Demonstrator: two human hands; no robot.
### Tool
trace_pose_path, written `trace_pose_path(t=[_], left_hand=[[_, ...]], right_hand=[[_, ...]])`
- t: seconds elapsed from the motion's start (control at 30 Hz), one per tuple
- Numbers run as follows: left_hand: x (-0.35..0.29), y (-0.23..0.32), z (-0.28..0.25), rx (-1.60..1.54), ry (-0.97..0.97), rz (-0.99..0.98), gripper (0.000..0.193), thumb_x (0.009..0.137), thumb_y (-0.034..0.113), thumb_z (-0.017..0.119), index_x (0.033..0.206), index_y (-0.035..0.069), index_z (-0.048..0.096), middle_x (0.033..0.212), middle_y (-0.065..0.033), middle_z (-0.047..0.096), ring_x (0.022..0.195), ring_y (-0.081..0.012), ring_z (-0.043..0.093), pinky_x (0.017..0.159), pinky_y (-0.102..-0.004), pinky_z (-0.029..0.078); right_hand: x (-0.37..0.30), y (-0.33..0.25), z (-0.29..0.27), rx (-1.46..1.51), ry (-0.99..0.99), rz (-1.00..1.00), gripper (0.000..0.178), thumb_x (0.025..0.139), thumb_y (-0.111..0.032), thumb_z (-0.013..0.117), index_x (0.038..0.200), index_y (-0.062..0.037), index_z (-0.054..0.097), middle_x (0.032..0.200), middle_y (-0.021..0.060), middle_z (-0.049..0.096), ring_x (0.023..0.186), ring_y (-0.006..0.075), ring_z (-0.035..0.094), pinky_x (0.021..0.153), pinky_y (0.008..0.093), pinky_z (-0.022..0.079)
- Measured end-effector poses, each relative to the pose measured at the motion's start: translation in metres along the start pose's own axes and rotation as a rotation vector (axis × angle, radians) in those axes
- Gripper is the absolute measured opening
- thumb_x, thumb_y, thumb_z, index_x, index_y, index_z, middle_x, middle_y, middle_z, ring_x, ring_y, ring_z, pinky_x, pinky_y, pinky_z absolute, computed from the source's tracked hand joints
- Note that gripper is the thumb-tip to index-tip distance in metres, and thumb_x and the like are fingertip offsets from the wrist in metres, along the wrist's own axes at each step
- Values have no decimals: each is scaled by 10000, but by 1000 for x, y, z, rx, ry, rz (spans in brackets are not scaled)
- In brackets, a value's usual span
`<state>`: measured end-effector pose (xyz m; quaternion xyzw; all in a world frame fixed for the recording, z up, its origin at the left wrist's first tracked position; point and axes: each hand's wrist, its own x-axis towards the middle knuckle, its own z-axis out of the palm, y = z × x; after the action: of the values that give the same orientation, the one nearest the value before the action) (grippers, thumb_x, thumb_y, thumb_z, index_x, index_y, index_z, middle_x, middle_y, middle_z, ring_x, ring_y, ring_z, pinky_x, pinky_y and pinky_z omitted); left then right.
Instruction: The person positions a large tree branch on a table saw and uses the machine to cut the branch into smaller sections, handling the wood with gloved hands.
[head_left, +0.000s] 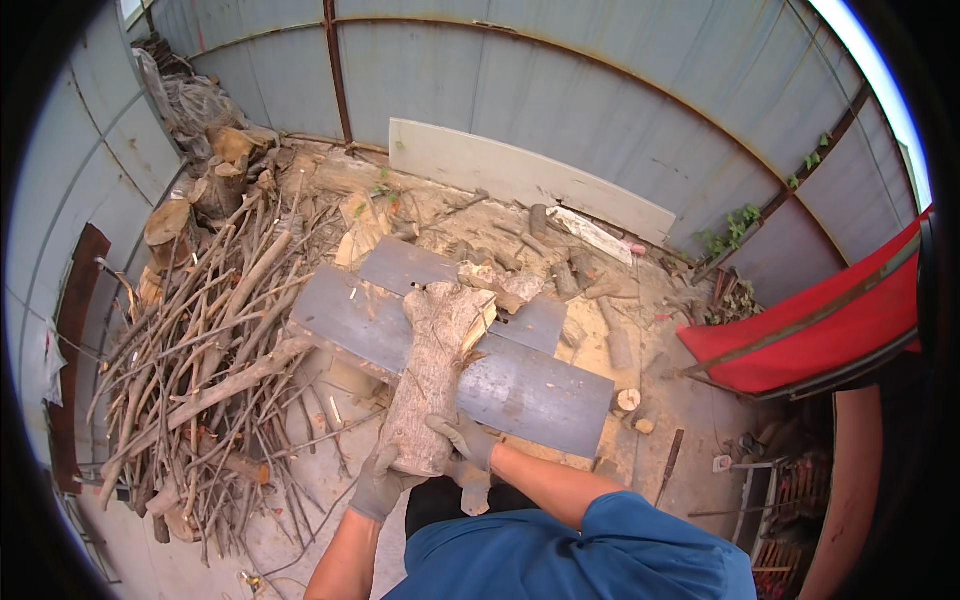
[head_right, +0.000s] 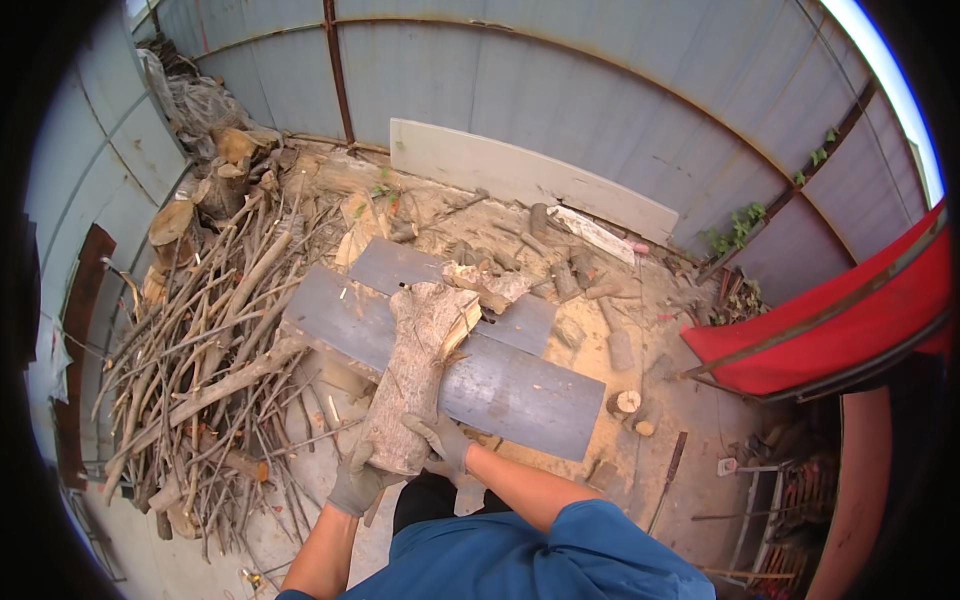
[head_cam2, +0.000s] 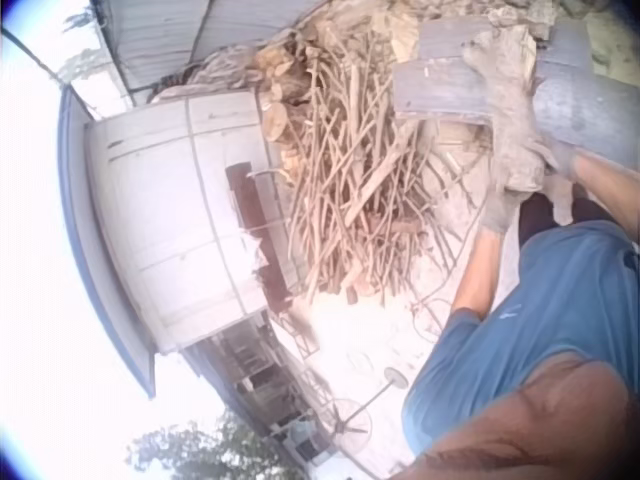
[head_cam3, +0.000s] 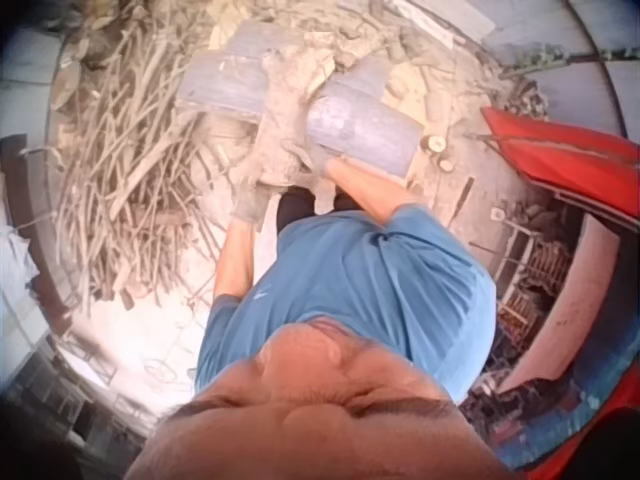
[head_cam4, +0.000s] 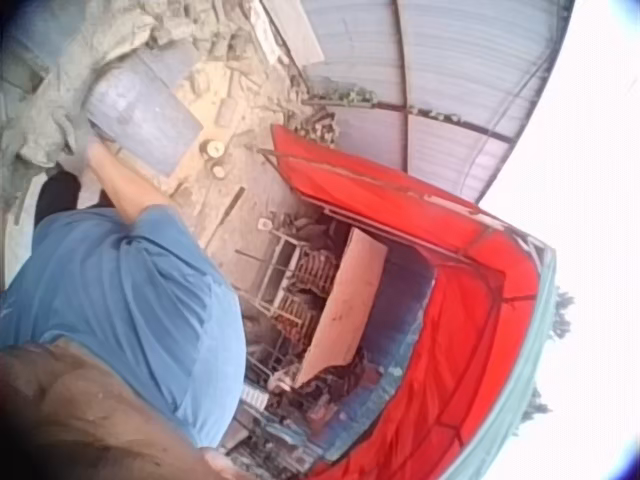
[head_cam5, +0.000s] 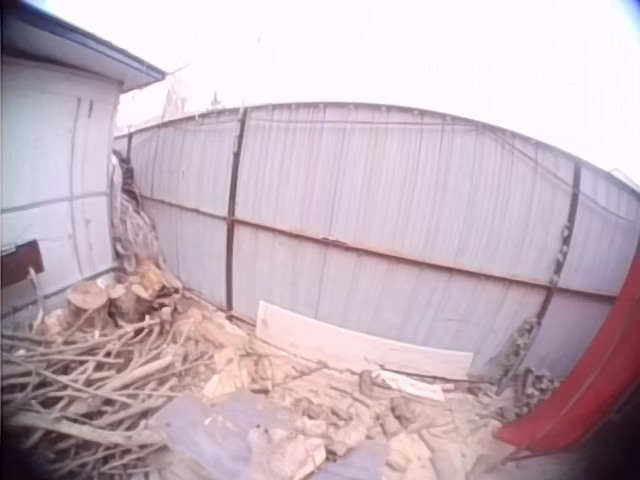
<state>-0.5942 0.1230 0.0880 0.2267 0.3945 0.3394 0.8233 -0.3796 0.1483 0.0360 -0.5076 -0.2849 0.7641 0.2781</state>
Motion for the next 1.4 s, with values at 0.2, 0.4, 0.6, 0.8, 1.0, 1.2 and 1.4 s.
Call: trace_pose_path(t=[0.2,0.4,0.6,0.8,1.0,1.2,1.4], left_hand=[[-46,-57,42,-29,102,14,970,896,521,748,1644,106,292,1557,-159,492,1380,-345,564,1078,-534,557],[-77,-113,42,-154,68,2,656,997,149,618,1587,26,358,1501,-207,526,1327,-325,610,1038,-480,588],[-89,-138,86,76,55,-133,848,951,260,704,1647,32,276,1567,-176,472,1385,-356,548,1103,-527,540],[-88,-167,100,64,10,-90,735,991,143,686,1614,15,316,1502,-186,528,1315,-327,610,1051,-488,576],[-97,-191,96,-24,29,-133,928,970,626,637,1635,80,289,1581,-177,445,1421,-359,506,1106,-562,497],[-82,-233,75,-279,91,-287,986,913,735,652,1618,124,334,1596,-150,412,1476,-394,418,1186,-638,391],[-71,-256,52,-338,80,-240,873,916,648,705,1581,160,417,1580,-124,447,1439,-394,450,1135,-661,401]], right_hand=[[-40,77,-25,16,97,-61,969,913,-611,754,1546,29,394,1410,134,607,1273,207,604,1029,392,535],[-129,100,-36,-67,98,125,1010,902,-680,724,1505,67,409,1394,157,595,1269,213,605,965,378,563],[-186,131,-61,194,15,-67,806,986,-544,705,1552,-59,399,1441,88,571,1277,202,594,999,381,567],[-206,146,-73,301,138,42,843,957,-513,759,1561,-64,378,1460,121,558,1300,224,582,1027,399,559],[-203,150,-55,393,257,-22,897,946,-528,764,1589,-83,324,1497,139,522,1368,251,522,1083,430,518],[-198,193,-56,430,278,-108,845,989,-537,702,1606,-104,318,1547,118,479,1431,278,466,1181,475,414],[-247,198,-76,351,302,-11,719,1035,-498,654,1582,-99,412,1526,111,517,1352,273,567,1087,418,492]])
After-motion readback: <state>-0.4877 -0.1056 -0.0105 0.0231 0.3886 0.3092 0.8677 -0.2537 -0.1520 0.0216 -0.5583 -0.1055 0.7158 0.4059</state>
